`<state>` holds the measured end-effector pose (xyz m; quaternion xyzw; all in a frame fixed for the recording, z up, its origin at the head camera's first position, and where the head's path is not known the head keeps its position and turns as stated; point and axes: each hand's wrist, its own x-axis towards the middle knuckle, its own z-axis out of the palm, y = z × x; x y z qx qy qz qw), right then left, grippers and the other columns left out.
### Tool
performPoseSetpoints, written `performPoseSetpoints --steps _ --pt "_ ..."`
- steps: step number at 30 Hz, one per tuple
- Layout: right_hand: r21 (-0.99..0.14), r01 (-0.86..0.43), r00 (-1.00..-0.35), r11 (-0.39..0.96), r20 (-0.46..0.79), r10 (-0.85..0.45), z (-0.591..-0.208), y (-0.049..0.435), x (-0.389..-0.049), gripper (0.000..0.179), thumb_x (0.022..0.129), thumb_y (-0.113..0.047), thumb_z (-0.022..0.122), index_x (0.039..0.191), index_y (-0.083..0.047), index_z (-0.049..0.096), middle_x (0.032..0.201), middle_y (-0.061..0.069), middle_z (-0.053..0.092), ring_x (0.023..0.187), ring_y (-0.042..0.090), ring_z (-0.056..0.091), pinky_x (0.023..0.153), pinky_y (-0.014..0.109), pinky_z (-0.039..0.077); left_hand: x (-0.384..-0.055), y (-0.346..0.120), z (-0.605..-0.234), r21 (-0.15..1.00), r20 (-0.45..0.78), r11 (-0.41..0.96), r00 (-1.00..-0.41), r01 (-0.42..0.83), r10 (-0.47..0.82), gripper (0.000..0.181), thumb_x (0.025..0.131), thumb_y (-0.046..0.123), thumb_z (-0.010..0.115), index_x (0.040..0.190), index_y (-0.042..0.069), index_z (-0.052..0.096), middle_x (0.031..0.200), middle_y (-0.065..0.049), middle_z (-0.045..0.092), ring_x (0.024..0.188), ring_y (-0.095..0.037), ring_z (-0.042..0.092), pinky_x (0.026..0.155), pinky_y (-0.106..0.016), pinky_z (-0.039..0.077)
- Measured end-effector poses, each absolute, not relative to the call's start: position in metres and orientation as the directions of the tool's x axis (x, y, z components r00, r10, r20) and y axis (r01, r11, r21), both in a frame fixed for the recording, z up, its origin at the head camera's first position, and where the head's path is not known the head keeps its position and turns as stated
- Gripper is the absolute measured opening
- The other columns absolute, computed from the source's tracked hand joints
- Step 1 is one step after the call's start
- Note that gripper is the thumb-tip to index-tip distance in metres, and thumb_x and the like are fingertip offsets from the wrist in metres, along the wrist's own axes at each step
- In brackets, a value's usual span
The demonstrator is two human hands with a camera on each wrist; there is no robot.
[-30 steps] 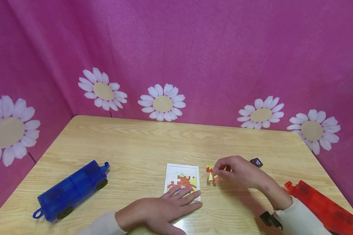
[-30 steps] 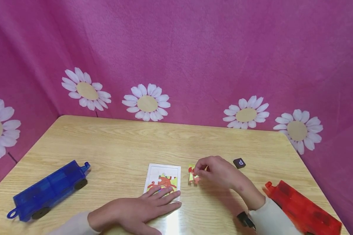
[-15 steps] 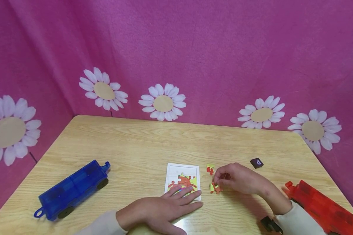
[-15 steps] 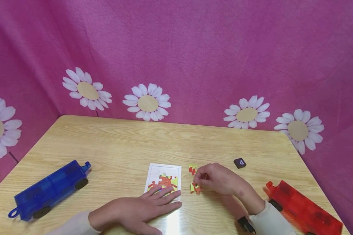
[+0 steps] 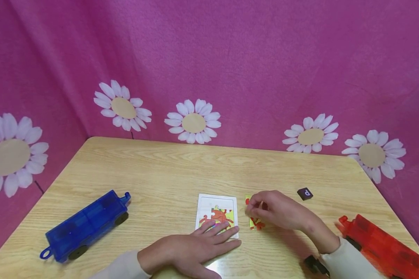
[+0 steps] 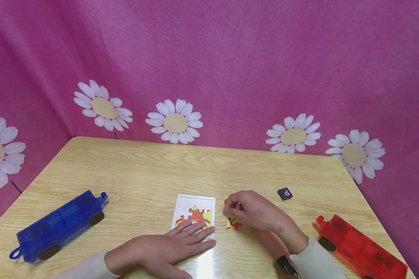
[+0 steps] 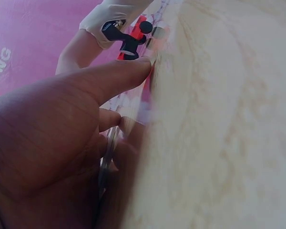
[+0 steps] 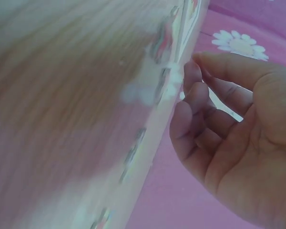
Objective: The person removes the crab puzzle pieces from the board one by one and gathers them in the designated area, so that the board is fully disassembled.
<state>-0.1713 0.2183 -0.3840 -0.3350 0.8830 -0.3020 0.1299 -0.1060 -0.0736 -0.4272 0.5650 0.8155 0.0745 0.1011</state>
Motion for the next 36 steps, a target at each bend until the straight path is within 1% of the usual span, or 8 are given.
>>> performPoseSetpoints --steps 3,4,8,13,19,25,32,36 --pt "-0.604 -0.524 -0.746 0.601 -0.016 -0.666 -0.383 0.207 -0.174 0.011 0.099 -0.008 0.067 0.096 -0.016 0.074 0.084 -0.011 0.065 0.076 0.007 0.059 0.066 0.027 0.052 -0.106 -0.074 -0.428 0.242 -0.078 0.349 -0.341 0.905 0.937 0.075 0.106 0.055 0.046 0.166 0.016 0.023 0.172 -0.007 0.010 0.157 -0.027 0.006 0.123 -0.050 0.012" --pt "-0.597 -0.527 -0.746 0.605 -0.015 -0.666 -0.383 0.203 -0.175 0.012 0.099 -0.007 0.067 0.098 -0.016 0.074 0.086 -0.011 0.065 0.078 0.007 0.059 0.069 0.028 0.052 -0.106 -0.074 -0.428 0.240 -0.078 0.349 -0.341 0.906 0.937 0.075 0.106 0.055 0.047 0.166 0.016 0.024 0.172 -0.007 0.010 0.157 -0.027 0.007 0.123 -0.050 0.012" --pt "-0.601 -0.516 -0.743 0.611 -0.042 -0.668 -0.386 0.186 -0.179 0.013 0.099 -0.006 0.067 0.105 -0.015 0.075 0.090 -0.011 0.066 0.080 0.008 0.058 0.072 0.029 0.052 -0.106 -0.073 -0.429 0.238 -0.079 0.348 -0.339 0.907 0.938 0.075 0.106 0.056 0.046 0.165 0.016 0.023 0.172 -0.008 0.010 0.156 -0.027 0.007 0.122 -0.051 0.014" --pt "-0.604 -0.551 -0.705 0.576 -0.032 -0.708 -0.393 0.170 -0.184 0.016 0.099 -0.005 0.068 0.111 -0.013 0.075 0.095 -0.010 0.067 0.081 0.007 0.059 0.072 0.028 0.053 -0.107 -0.073 -0.428 0.285 -0.099 0.361 -0.348 0.888 0.932 0.075 0.106 0.056 0.045 0.166 0.018 0.022 0.172 -0.007 0.009 0.156 -0.027 0.006 0.122 -0.053 0.015" --pt "-0.578 -0.599 -0.670 0.553 -0.016 -0.742 -0.398 0.158 -0.186 0.017 0.097 -0.004 0.070 0.111 -0.012 0.076 0.101 -0.005 0.068 0.084 0.007 0.058 0.076 0.028 0.052 -0.107 -0.073 -0.428 0.297 -0.111 0.376 -0.359 0.878 0.927 0.075 0.105 0.056 0.047 0.166 0.019 0.022 0.172 -0.006 0.008 0.157 -0.026 0.004 0.121 -0.054 0.016" --pt "-0.550 -0.609 -0.673 0.571 -0.023 -0.739 -0.401 0.155 -0.185 0.016 0.098 -0.005 0.069 0.111 -0.012 0.075 0.100 -0.008 0.066 0.085 0.007 0.058 0.077 0.029 0.052 -0.106 -0.073 -0.427 0.290 -0.110 0.379 -0.363 0.879 0.926 0.076 0.105 0.056 0.047 0.166 0.019 0.022 0.172 -0.006 0.008 0.157 -0.026 0.003 0.121 -0.054 0.017" --pt "-0.538 -0.612 -0.672 0.580 -0.032 -0.740 -0.400 0.153 -0.184 0.018 0.098 -0.004 0.068 0.112 -0.011 0.075 0.100 -0.004 0.067 0.085 0.007 0.058 0.078 0.030 0.052 -0.106 -0.074 -0.427 0.305 -0.114 0.380 -0.362 0.873 0.925 0.076 0.105 0.057 0.046 0.166 0.019 0.021 0.172 -0.006 0.008 0.157 -0.025 0.003 0.121 -0.054 0.016" --pt "-0.536 -0.625 -0.664 0.568 -0.018 -0.747 -0.400 0.153 -0.184 0.017 0.098 -0.003 0.066 0.111 -0.010 0.074 0.100 -0.001 0.068 0.086 0.007 0.059 0.079 0.029 0.053 -0.107 -0.073 -0.427 0.290 -0.106 0.372 -0.357 0.882 0.928 0.076 0.105 0.057 0.046 0.166 0.018 0.022 0.172 -0.007 0.010 0.157 -0.026 0.005 0.121 -0.054 0.017"
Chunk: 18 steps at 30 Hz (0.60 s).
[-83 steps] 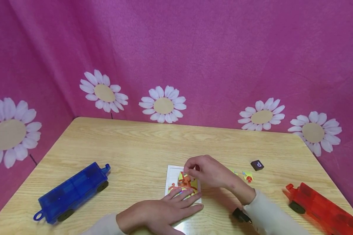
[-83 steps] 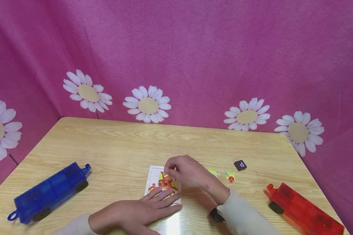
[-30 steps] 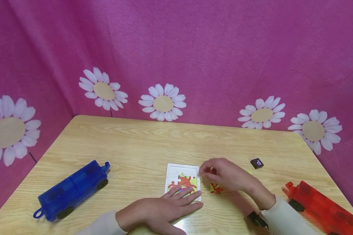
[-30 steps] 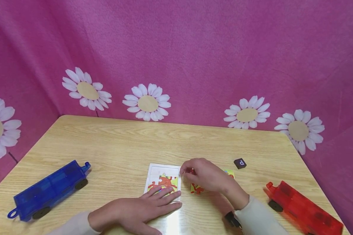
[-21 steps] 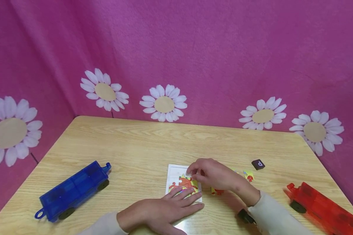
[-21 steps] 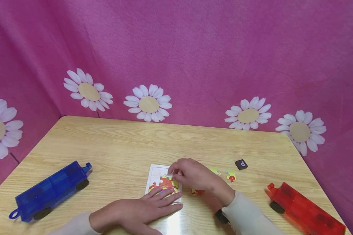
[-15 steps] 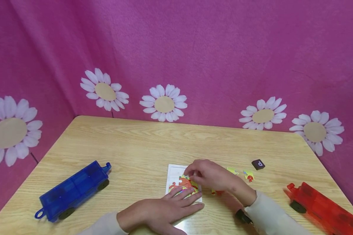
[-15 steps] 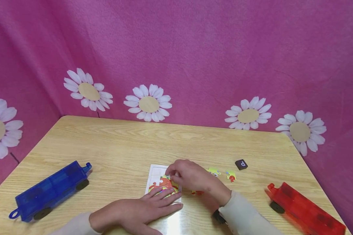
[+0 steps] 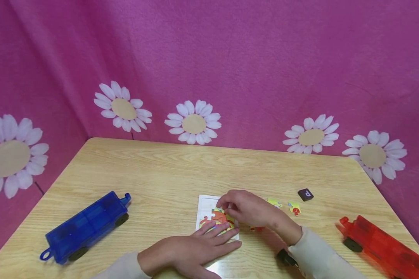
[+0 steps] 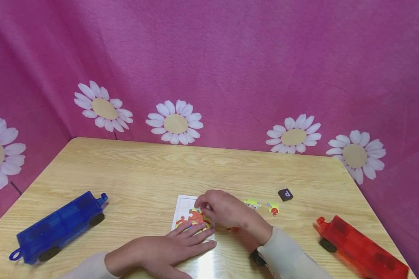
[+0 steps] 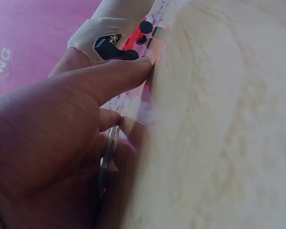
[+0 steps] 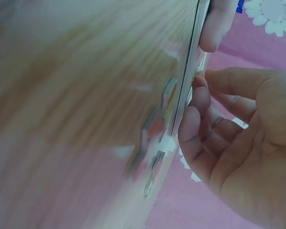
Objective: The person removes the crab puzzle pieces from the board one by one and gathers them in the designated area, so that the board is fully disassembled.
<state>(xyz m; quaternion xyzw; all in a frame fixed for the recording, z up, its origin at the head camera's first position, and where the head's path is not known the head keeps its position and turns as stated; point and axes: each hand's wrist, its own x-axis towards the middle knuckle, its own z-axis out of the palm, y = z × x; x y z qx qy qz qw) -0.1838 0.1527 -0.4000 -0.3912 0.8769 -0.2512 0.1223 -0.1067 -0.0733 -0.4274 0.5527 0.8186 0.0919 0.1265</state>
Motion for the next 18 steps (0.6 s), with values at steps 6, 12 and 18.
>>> performPoseSetpoints --steps 6,12,18 --pt "-0.540 -0.631 -0.658 0.557 -0.008 -0.753 -0.4009 0.1518 -0.1832 0.020 0.098 0.003 0.063 0.113 -0.008 0.072 0.100 -0.002 0.067 0.090 0.008 0.061 0.083 0.031 0.054 -0.1064 -0.0732 -0.4279 0.230 -0.081 0.355 -0.346 0.906 0.935 0.075 0.105 0.056 0.047 0.165 0.016 0.025 0.171 -0.009 0.015 0.156 -0.028 0.009 0.122 -0.052 0.016" --pt "-0.592 -0.580 -0.674 0.560 -0.037 -0.738 -0.4002 0.1478 -0.1834 0.016 0.097 0.002 0.065 0.109 -0.008 0.067 0.093 -0.006 0.065 0.085 0.007 0.062 0.079 0.030 0.054 -0.1059 -0.0736 -0.4284 0.239 -0.077 0.356 -0.348 0.903 0.934 0.075 0.105 0.055 0.048 0.165 0.016 0.025 0.171 -0.009 0.015 0.156 -0.028 0.008 0.121 -0.053 0.019" --pt "-0.622 -0.548 -0.695 0.559 -0.032 -0.718 -0.3976 0.1434 -0.1838 0.012 0.098 -0.001 0.065 0.103 -0.012 0.064 0.087 -0.007 0.065 0.079 0.007 0.062 0.073 0.029 0.054 -0.1064 -0.0740 -0.4277 0.266 -0.091 0.364 -0.353 0.892 0.931 0.075 0.105 0.056 0.046 0.166 0.017 0.023 0.171 -0.007 0.013 0.156 -0.027 0.007 0.121 -0.053 0.017"
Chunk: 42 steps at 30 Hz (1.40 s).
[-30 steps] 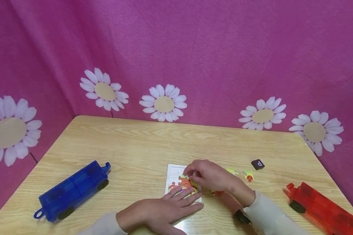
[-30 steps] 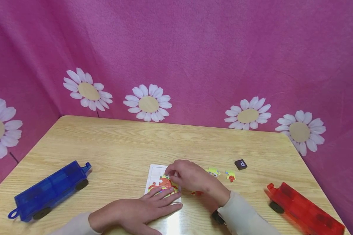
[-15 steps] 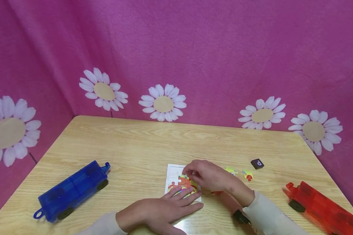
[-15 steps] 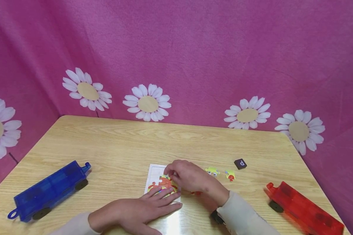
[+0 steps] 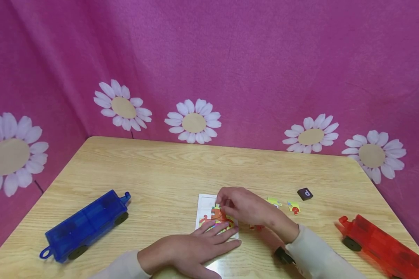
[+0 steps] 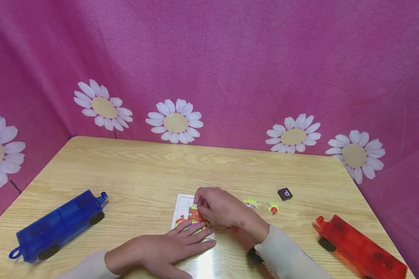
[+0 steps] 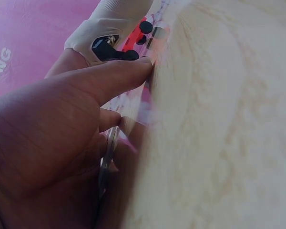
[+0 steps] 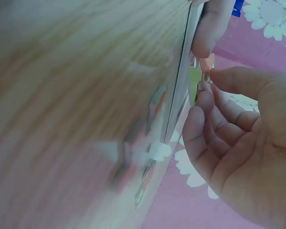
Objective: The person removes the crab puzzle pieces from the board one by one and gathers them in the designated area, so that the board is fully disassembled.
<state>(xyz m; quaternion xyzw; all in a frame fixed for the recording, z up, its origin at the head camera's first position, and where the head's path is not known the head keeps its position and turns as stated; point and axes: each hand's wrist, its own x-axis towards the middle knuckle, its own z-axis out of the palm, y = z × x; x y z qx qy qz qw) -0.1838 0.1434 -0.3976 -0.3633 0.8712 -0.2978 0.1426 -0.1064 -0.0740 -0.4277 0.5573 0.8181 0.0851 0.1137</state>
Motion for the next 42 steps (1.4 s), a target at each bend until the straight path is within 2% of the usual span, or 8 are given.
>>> performPoseSetpoints --steps 9,18,30,42 --pt "-0.595 -0.554 -0.702 0.582 -0.042 -0.711 -0.3973 0.1426 -0.1851 0.016 0.096 0.001 0.070 0.102 -0.013 0.065 0.086 -0.009 0.064 0.080 0.006 0.061 0.074 0.029 0.053 -0.1072 -0.0739 -0.4275 0.268 -0.087 0.360 -0.350 0.894 0.933 0.076 0.106 0.056 0.046 0.166 0.016 0.023 0.172 -0.008 0.012 0.156 -0.027 0.006 0.122 -0.053 0.015" --pt "-0.534 -0.597 -0.694 0.598 -0.029 -0.719 -0.3947 0.1423 -0.1835 0.015 0.095 -0.004 0.072 0.102 -0.015 0.066 0.088 -0.011 0.065 0.081 0.003 0.063 0.076 0.031 0.053 -0.1071 -0.0735 -0.4279 0.296 -0.101 0.369 -0.355 0.881 0.929 0.075 0.105 0.056 0.046 0.166 0.018 0.023 0.171 -0.008 0.013 0.156 -0.027 0.007 0.121 -0.054 0.016" --pt "-0.590 -0.531 -0.717 0.608 -0.071 -0.694 -0.3895 0.1407 -0.1820 0.010 0.098 -0.006 0.069 0.101 -0.016 0.066 0.088 -0.009 0.065 0.082 0.008 0.062 0.072 0.029 0.054 -0.1068 -0.0729 -0.4279 0.288 -0.098 0.362 -0.348 0.887 0.932 0.076 0.105 0.056 0.046 0.166 0.018 0.022 0.171 -0.008 0.012 0.156 -0.027 0.008 0.121 -0.054 0.017" --pt "-0.589 -0.555 -0.724 0.588 -0.006 -0.690 -0.3890 0.1392 -0.1828 0.012 0.097 -0.008 0.069 0.093 -0.019 0.067 0.078 -0.013 0.063 0.071 0.007 0.059 0.064 0.027 0.052 -0.1073 -0.0724 -0.4268 0.313 -0.119 0.377 -0.357 0.872 0.926 0.076 0.105 0.058 0.044 0.166 0.019 0.021 0.172 -0.008 0.011 0.156 -0.027 0.006 0.121 -0.055 0.017"
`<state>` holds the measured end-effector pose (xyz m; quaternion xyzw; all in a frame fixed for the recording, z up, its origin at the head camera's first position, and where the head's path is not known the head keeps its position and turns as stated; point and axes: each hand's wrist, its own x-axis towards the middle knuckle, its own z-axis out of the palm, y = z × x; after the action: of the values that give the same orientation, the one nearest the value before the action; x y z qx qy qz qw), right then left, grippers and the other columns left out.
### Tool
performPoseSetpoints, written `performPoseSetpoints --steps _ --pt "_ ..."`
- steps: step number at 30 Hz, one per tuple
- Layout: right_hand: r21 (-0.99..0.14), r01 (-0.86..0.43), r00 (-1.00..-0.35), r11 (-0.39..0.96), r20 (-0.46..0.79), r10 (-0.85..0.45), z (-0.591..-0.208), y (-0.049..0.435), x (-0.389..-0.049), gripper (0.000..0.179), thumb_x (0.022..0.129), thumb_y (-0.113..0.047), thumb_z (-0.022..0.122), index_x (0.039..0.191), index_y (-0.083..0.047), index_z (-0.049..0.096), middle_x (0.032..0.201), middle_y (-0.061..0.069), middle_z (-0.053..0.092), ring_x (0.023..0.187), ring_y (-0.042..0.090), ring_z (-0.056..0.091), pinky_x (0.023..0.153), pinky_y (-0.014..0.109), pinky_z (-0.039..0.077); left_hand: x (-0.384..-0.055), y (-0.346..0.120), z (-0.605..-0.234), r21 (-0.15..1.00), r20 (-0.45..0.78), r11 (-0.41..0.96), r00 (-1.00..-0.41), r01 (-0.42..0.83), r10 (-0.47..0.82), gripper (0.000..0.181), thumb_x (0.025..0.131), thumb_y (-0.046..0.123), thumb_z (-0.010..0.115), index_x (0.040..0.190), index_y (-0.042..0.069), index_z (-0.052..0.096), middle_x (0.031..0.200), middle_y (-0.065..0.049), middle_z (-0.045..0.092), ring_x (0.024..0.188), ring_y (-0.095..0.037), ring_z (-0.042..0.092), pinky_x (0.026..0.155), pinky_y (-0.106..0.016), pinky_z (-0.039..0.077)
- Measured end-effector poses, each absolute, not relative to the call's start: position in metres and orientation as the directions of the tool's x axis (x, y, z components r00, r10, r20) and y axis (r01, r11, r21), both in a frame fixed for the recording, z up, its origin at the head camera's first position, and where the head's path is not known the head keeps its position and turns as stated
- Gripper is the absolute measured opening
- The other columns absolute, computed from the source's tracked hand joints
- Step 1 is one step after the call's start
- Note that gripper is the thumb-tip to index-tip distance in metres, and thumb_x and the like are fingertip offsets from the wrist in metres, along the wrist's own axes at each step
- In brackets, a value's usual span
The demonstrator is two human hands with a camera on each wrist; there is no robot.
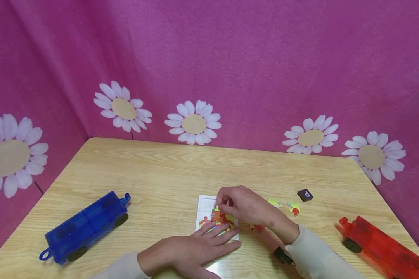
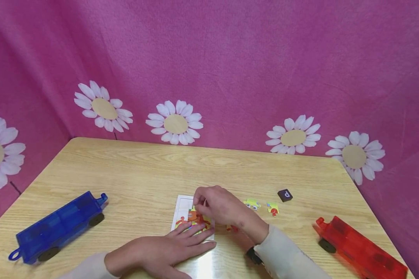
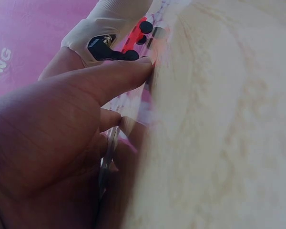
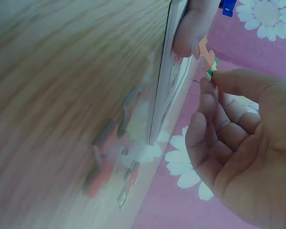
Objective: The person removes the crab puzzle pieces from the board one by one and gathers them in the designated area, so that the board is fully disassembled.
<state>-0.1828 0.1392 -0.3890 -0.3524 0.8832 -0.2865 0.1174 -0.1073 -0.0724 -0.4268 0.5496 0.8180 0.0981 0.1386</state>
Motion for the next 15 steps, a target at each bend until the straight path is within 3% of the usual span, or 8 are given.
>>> performPoseSetpoints --steps 15 --pt "-0.592 -0.556 -0.746 0.583 0.047 -0.664 -0.376 0.160 -0.185 0.016 0.096 -0.005 0.064 0.090 -0.019 0.066 0.076 -0.013 0.061 0.070 0.008 0.058 0.063 0.027 0.049 -0.107 -0.073 -0.428 0.270 -0.097 0.362 -0.349 0.892 0.932 0.076 0.105 0.057 0.045 0.166 0.017 0.022 0.172 -0.007 0.009 0.157 -0.026 0.005 0.121 -0.053 0.017"
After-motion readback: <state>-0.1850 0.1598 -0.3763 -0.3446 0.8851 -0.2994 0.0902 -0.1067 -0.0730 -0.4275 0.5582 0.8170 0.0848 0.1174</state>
